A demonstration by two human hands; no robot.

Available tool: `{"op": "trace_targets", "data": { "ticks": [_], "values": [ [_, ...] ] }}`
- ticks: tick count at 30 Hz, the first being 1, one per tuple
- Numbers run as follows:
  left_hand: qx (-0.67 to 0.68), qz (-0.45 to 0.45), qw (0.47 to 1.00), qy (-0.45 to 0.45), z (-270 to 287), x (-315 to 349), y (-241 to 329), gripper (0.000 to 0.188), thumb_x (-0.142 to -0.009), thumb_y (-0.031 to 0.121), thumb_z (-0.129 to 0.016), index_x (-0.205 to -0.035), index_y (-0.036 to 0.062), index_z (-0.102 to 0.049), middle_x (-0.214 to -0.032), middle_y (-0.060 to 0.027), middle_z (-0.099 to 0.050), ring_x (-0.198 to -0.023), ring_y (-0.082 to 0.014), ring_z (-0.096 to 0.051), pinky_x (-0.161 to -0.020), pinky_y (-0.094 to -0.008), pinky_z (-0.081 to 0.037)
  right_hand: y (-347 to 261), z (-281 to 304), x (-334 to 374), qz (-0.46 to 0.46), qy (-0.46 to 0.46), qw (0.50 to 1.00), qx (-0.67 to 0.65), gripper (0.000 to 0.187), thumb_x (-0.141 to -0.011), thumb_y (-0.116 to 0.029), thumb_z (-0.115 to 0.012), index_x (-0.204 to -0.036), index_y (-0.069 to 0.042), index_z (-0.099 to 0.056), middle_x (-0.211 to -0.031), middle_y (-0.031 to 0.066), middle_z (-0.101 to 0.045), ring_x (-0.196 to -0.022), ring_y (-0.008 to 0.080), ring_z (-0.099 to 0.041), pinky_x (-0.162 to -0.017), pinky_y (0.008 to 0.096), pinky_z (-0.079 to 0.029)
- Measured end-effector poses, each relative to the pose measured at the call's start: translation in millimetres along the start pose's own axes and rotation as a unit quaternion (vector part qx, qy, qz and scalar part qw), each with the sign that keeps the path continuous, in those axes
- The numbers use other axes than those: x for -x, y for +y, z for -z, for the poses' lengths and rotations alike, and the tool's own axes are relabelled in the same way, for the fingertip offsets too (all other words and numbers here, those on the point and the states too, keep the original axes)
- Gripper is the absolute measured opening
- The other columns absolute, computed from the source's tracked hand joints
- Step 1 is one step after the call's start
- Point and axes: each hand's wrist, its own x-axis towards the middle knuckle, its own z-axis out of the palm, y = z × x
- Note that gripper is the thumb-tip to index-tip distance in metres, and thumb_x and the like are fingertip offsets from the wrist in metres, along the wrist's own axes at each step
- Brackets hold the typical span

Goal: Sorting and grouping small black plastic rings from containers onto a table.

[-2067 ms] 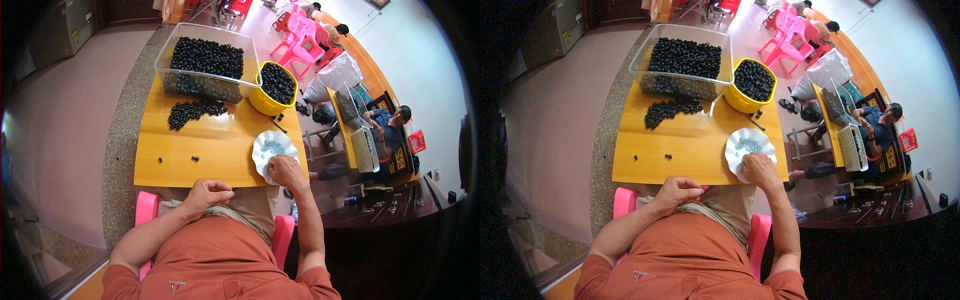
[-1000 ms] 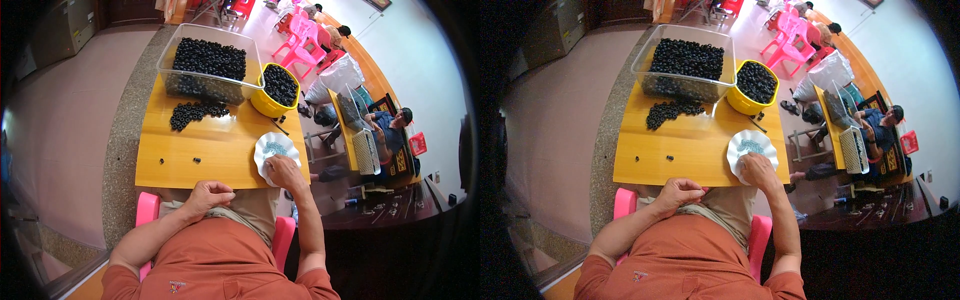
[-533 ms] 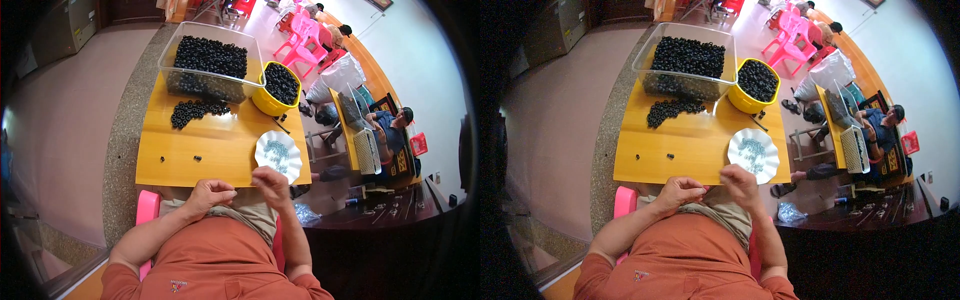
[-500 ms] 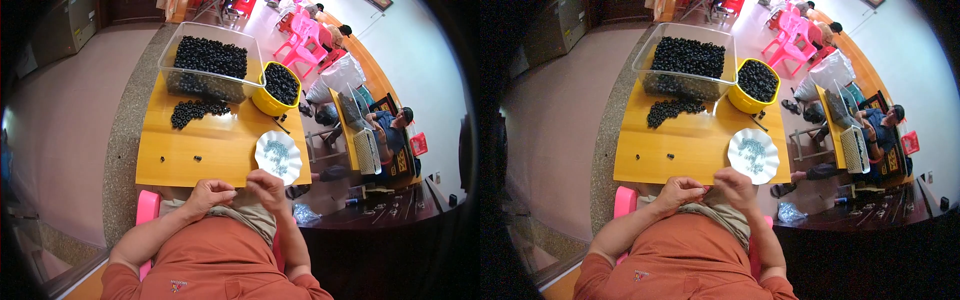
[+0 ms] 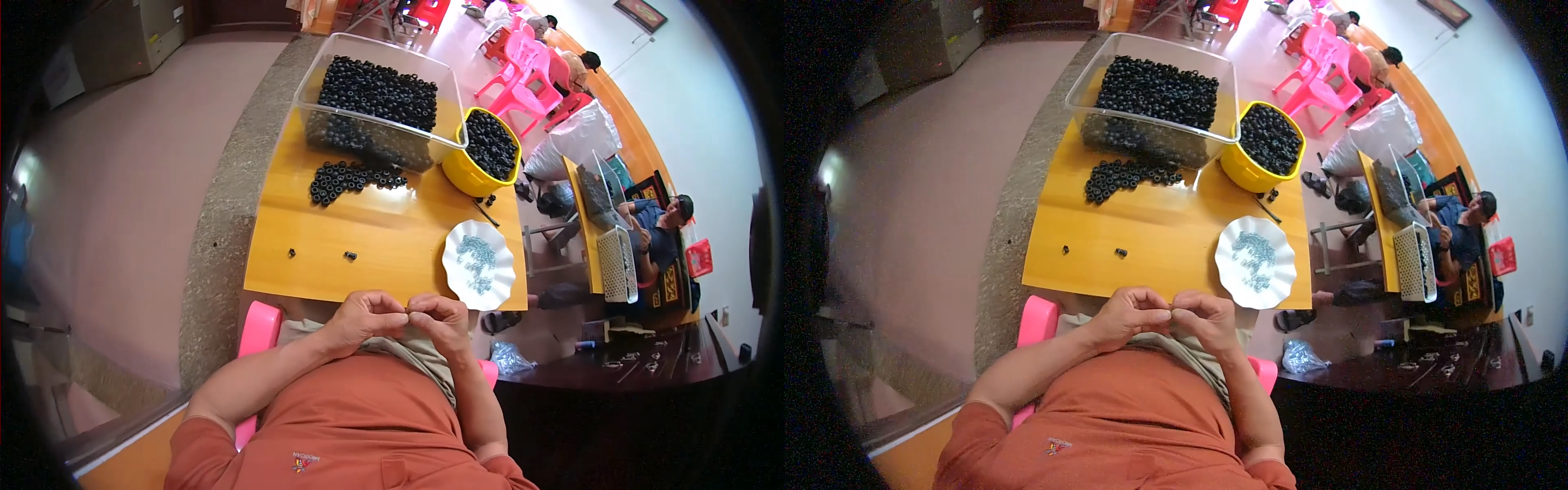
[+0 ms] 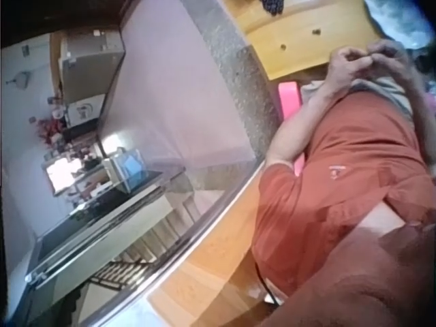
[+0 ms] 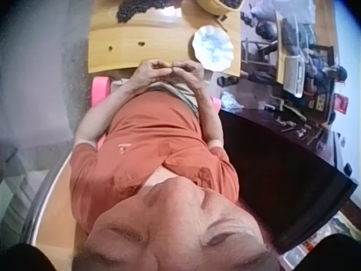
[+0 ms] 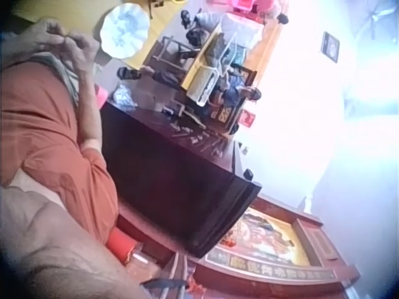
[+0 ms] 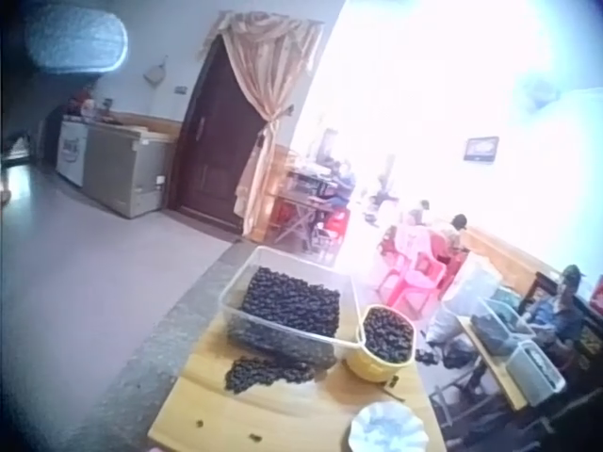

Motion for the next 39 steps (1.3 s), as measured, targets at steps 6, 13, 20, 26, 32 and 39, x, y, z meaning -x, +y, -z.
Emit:
{"op": "trace_targets", "data": {
  "ticks": [6, 13, 20, 26, 32, 39],
  "values": [
    [0.042, 0.015, 0.999, -0.02, -3.0, 2.3, 4.2, 0.012, -0.09, 0.006, -0.067, -0.099, 0.0014, -0.062, -0.093, -0.0089, -0.068, -0.081, -0.0188, -0.068, -0.077, -0.0325, -0.058, 1.1, -1.8, -1.0, -0.026, -0.006, 0.998, -0.052, 0.009, -0.082, 0.004, -0.07, -0.09, 0.003, -0.068, -0.094, 0.0116, -0.067, -0.085, 0.0168, -0.062, -0.076, 0.0279, -0.05],
    [0.078, 0.034, 0.996, -0.013, -4.7, 5.7, 5.7, 0.012, -0.088, 0.004, -0.068, -0.098, 0.0027, -0.06, -0.093, -0.0079, -0.067, -0.081, -0.0173, -0.068, -0.077, -0.0314, -0.059, 2.2, -5.6, 2.0, -0.013, -0.023, 0.999, -0.045, 0.009, -0.084, 0.007, -0.065, -0.093, 0.006, -0.067, -0.098, 0.0113, -0.066, -0.09, 0.0158, -0.061, -0.078, 0.0275, -0.05],
    [0.055, 0.034, 0.998, -0.028, -2.9, 4.3, 6.6, 0.013, -0.087, 0.004, -0.07, -0.095, 0.0025, -0.06, -0.092, -0.0077, -0.067, -0.082, -0.0161, -0.068, -0.077, -0.0302, -0.059, -0.5, -7.4, 4.5, -0.018, -0.02, 0.997, -0.073, 0.008, -0.085, 0.003, -0.066, -0.092, 0.006, -0.068, -0.098, 0.0115, -0.065, -0.089, 0.0168, -0.061, -0.079, 0.0281, -0.049],
    [0.044, 0.025, 0.999, -0.009, -2.7, 3.7, 3.8, 0.013, -0.087, 0.004, -0.071, -0.094, 0.0026, -0.06, -0.09, -0.0075, -0.067, -0.079, -0.016, -0.068, -0.074, -0.0285, -0.058, 4.3, -10.5, 5.9, -0.01, -0.032, 0.997, -0.066, 0.012, -0.088, -0.001, -0.063, -0.097, 0.005, -0.069, -0.1, 0.0111, -0.063, -0.093, 0.0161, -0.058, -0.081, 0.0271, -0.047],
    [0.06, -0.01, 0.998, -0.001, -0.9, 3.1, 1.6, 0.014, -0.087, 0.005, -0.071, -0.095, 0.0025, -0.06, -0.088, -0.0069, -0.067, -0.079, -0.0153, -0.067, -0.072, -0.0276, -0.057, -22.0, -5.2, -5.3, 0.004, -0.094, 0.995, 0.018, 0.017, -0.091, -0.006, -0.062, -0.102, 0.004, -0.07, -0.096, 0.0102, -0.062, -0.091, 0.0163, -0.057, -0.076, 0.0266, -0.046],
    [-0.165, -0.105, 0.981, 0.009, 4.1, -2.4, -4.1, 0.015, -0.084, 0.006, -0.072, -0.098, 0.002, -0.067, -0.087, -0.0048, -0.069, -0.079, -0.0116, -0.064, -0.071, -0.0267, -0.052, -51.2, -43.2, -70.1, 0.104, -0.086, 0.966, 0.22, 0.007, -0.085, -0.004, -0.066, -0.087, 0.003, -0.066, -0.089, 0.011, -0.065, -0.079, 0.0193, -0.062, -0.069, 0.0282, -0.049]
  ]
}}
